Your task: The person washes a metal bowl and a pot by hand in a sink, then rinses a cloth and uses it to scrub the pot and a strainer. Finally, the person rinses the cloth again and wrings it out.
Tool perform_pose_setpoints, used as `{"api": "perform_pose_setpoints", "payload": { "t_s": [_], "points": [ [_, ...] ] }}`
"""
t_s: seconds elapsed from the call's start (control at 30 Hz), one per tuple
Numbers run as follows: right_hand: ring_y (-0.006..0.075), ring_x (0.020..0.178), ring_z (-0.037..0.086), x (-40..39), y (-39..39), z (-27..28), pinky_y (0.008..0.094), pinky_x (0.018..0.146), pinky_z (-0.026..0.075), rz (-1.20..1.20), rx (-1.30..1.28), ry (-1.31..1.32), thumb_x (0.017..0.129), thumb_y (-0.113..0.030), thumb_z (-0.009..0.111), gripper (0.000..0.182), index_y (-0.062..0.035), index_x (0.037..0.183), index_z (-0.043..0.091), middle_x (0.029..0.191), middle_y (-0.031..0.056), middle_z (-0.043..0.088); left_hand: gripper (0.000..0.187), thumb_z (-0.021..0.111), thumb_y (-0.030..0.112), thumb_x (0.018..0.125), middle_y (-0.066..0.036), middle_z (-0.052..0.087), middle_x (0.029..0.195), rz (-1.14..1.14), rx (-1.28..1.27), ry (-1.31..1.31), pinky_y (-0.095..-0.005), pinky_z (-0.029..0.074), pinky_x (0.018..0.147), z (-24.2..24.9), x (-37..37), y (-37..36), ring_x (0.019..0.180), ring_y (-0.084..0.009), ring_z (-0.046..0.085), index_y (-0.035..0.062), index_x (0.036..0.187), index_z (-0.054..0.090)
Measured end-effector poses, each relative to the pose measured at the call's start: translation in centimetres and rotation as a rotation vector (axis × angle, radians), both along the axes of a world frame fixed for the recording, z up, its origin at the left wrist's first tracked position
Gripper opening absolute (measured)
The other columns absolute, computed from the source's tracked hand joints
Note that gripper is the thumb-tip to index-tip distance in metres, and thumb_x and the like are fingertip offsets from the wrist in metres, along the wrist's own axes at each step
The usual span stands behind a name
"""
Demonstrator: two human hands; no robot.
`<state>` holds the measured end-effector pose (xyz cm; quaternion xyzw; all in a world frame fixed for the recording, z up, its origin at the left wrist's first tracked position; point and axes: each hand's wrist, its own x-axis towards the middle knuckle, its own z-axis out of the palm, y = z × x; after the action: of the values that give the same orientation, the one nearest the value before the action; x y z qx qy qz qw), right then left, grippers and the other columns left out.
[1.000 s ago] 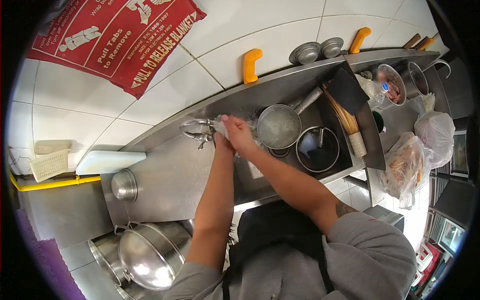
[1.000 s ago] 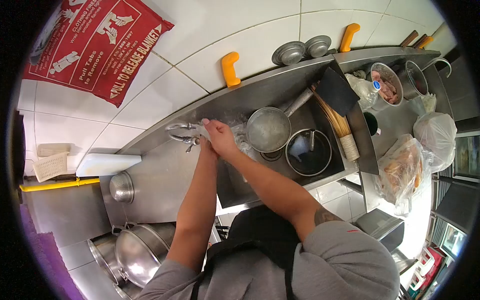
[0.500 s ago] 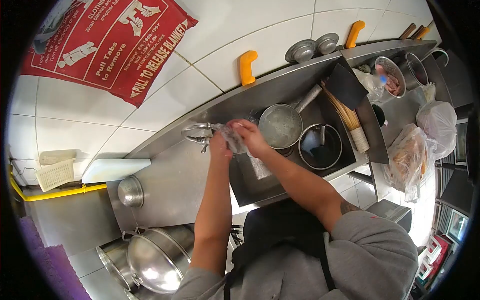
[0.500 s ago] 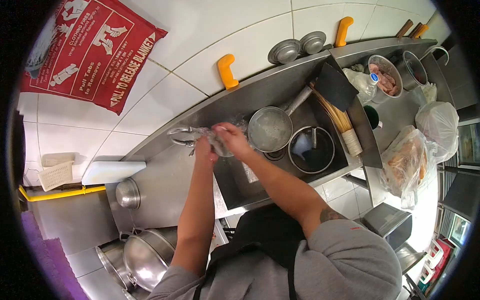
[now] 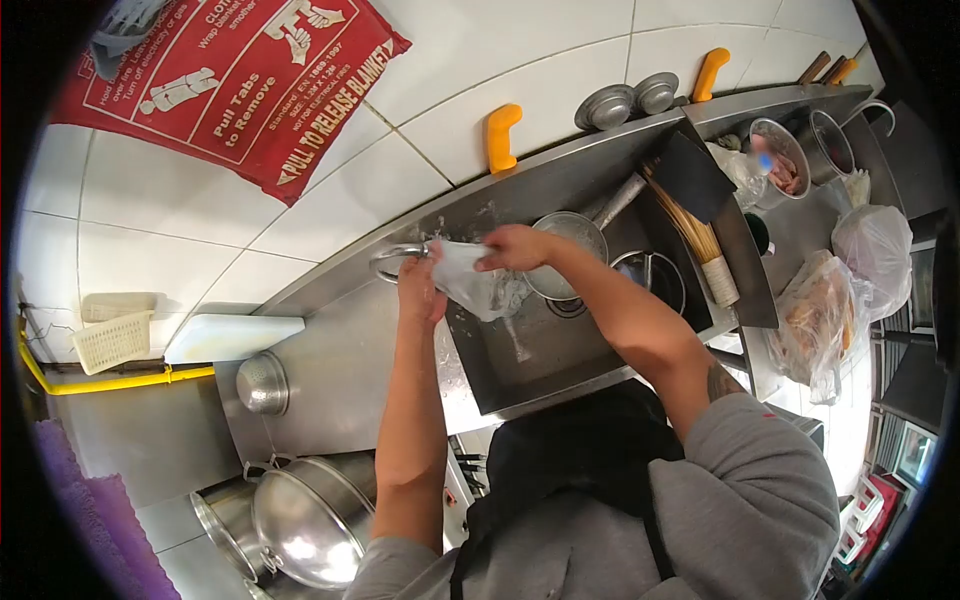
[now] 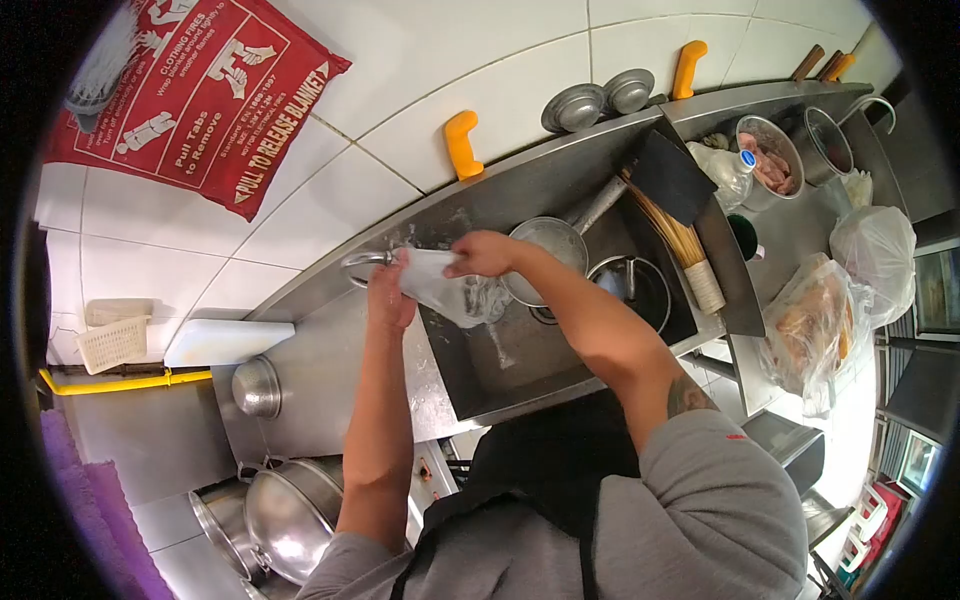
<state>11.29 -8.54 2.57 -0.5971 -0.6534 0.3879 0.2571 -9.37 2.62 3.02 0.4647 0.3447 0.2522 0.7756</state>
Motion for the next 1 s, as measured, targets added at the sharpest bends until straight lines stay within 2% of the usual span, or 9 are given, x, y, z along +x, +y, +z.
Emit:
{"api": "perform_pose_setpoints", "payload": {
  "t_s": [0.13, 0.33, 0.43, 0.47, 0.57, 0.67, 0.77, 0.87, 1.0],
  "points": [
    [0.0045, 0.081, 0.058, -4.3, -1.0, -1.1, 0.0290, 0.065, 0.046, -0.470, 0.050, 1.338, 0.095, -0.024, 0.059, 0.014, -0.0116, 0.096, 0.064, 0.083, -0.0038, 0.062, 0.030, 0.047, 0.027, 0.097, -0.010, 0.064, 0.107, 0.337, -0.426, -0.049, -0.0388, 0.051, 0.084, -1.1, 2.7, -1.9, 0.094, -0.0239, 0.062, 0.0022, 0.108, 0.060],
    [0.0339, 0.074, 0.062, -8.6, 2.1, 1.9, 0.0427, 0.064, 0.045, -0.926, 0.351, 0.358, 0.088, -0.034, 0.064, 0.031, -0.0030, 0.082, 0.059, 0.077, 0.0160, 0.061, 0.038, 0.043, 0.036, 0.098, -0.009, 0.060, 0.118, 0.234, -0.453, 0.024, -0.0416, 0.046, 0.094, -3.2, 5.0, -3.0, 0.108, -0.0256, 0.057, 0.0068, 0.120, 0.055],
    [0.0452, 0.080, 0.056, -4.4, 1.2, -2.9, 0.0466, 0.066, 0.045, -0.612, 0.270, 0.396, 0.083, -0.038, 0.066, 0.038, -0.0005, 0.083, 0.060, 0.084, 0.0248, 0.058, 0.033, 0.046, 0.033, 0.097, -0.011, 0.061, 0.114, 0.118, -0.428, 0.008, -0.0451, 0.044, 0.097, 1.0, 4.4, -3.1, 0.108, -0.0273, 0.058, 0.0070, 0.115, 0.057],
    [0.0368, 0.079, 0.063, -2.8, -0.3, -2.1, 0.0429, 0.068, 0.047, -0.427, 0.081, 0.127, 0.088, -0.032, 0.064, 0.029, -0.0031, 0.089, 0.063, 0.087, 0.0186, 0.064, 0.033, 0.045, 0.031, 0.097, -0.011, 0.061, 0.114, 0.084, -0.401, -0.075, -0.0462, 0.044, 0.098, 2.1, 3.2, -2.9, 0.109, -0.0280, 0.057, 0.0066, 0.115, 0.057],
    [0.0260, 0.082, 0.066, -1.8, -3.6, -4.9, 0.0405, 0.071, 0.049, -0.483, -0.103, 1.143, 0.092, -0.025, 0.060, 0.019, -0.0063, 0.095, 0.064, 0.093, 0.0107, 0.068, 0.033, 0.043, 0.027, 0.097, -0.012, 0.059, 0.119, 0.094, -0.476, -0.214, -0.0502, 0.042, 0.100, 1.0, 1.1, -1.7, 0.112, -0.0305, 0.056, 0.0043, 0.118, 0.056],
    [0.0179, 0.091, 0.065, -4.0, -2.6, -1.9, 0.0371, 0.077, 0.051, -0.531, 0.087, 1.625, 0.095, -0.017, 0.055, 0.017, -0.0090, 0.108, 0.062, 0.101, 0.0043, 0.068, 0.036, 0.045, 0.030, 0.097, -0.011, 0.059, 0.120, 0.209, -0.575, -0.059, -0.0480, 0.044, 0.098, -0.9, 1.8, -2.3, 0.110, -0.0297, 0.057, 0.0038, 0.119, 0.055],
    [0.0239, 0.098, 0.065, -8.2, -0.2, -1.1, 0.0375, 0.083, 0.050, -0.649, 0.054, 1.249, 0.091, -0.025, 0.060, 0.032, -0.0080, 0.118, 0.058, 0.106, 0.0108, 0.067, 0.040, 0.047, 0.036, 0.096, -0.010, 0.061, 0.117, 0.196, -0.375, 0.064, -0.0437, 0.048, 0.092, -4.0, 3.4, -3.9, 0.105, -0.0281, 0.060, 0.0045, 0.119, 0.054],
    [0.0250, 0.089, 0.066, -8.3, -0.3, 1.8, 0.0356, 0.077, 0.051, -0.645, 0.118, 0.441, 0.089, -0.033, 0.062, 0.032, -0.0021, 0.096, 0.056, 0.095, 0.0127, 0.068, 0.037, 0.049, 0.035, 0.097, -0.009, 0.062, 0.105, 0.222, -0.432, -0.004, -0.0362, 0.050, 0.084, -2.9, 4.0, -5.4, 0.098, -0.0226, 0.061, 0.0031, 0.114, 0.057],
    [0.0345, 0.096, 0.063, -5.3, 0.2, -3.0, 0.0398, 0.084, 0.048, -0.684, 0.114, 0.328, 0.083, -0.036, 0.065, 0.049, -0.0040, 0.119, 0.056, 0.102, 0.0188, 0.066, 0.036, 0.059, 0.037, 0.091, -0.005, 0.061, 0.097, 0.042, 0.007, 0.229, -0.0337, 0.048, 0.070, -2.9, 3.5, -3.2, 0.085, -0.0162, 0.059, 0.0035, 0.106, 0.058]
  ]
}}
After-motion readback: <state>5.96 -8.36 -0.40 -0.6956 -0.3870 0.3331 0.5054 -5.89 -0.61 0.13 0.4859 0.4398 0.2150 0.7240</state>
